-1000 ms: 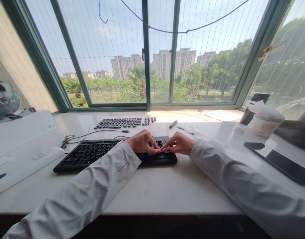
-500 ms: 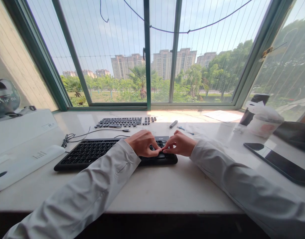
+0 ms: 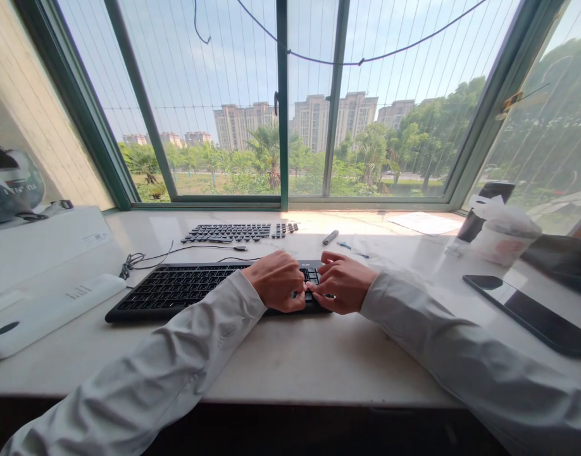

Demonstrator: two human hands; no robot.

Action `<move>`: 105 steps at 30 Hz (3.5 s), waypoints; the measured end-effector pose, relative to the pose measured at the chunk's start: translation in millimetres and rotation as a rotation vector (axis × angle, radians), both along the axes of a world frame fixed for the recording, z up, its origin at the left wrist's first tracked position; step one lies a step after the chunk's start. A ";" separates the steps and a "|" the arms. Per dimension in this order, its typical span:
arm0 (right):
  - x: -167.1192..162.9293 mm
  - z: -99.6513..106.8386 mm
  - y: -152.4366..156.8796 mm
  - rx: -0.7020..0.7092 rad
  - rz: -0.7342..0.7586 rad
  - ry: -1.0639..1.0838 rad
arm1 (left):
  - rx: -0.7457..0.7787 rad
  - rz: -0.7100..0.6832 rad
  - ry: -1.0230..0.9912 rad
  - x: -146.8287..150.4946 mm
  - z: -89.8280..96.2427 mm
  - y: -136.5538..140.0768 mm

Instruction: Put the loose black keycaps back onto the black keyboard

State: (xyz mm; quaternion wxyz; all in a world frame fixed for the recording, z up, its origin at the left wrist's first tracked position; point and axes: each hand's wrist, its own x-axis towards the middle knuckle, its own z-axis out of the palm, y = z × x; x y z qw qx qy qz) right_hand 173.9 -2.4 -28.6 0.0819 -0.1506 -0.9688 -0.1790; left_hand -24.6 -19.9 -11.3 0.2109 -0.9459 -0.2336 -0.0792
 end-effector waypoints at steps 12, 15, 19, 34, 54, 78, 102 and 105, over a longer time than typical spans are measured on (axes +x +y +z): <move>6.0 1.1 2.0 -0.062 -0.007 0.151 | -0.074 0.008 -0.133 -13.3 -6.0 9.0; 8.9 1.4 4.0 -0.113 -0.036 0.244 | -0.006 0.106 -0.247 -20.4 -5.8 16.5; 5.9 -1.7 3.4 -0.179 -0.015 0.212 | 0.068 0.249 -0.324 -23.3 -11.3 27.0; -0.9 -6.2 -1.7 -0.181 -0.080 0.281 | -0.075 0.385 -0.354 -24.6 -17.5 37.3; -45.6 4.8 175.5 0.106 -0.748 0.071 | -0.040 0.584 -0.468 -30.4 -17.3 44.8; -61.7 -17.8 238.8 0.155 -0.836 0.091 | -0.021 0.572 -0.477 -28.8 -18.0 43.8; 0.2 -13.6 32.4 -0.506 -0.575 0.691 | -0.247 0.173 -0.619 -19.3 -33.1 42.7; -0.4 -14.4 30.3 -0.557 -0.537 0.741 | -0.244 0.174 -0.686 -17.4 -32.6 39.8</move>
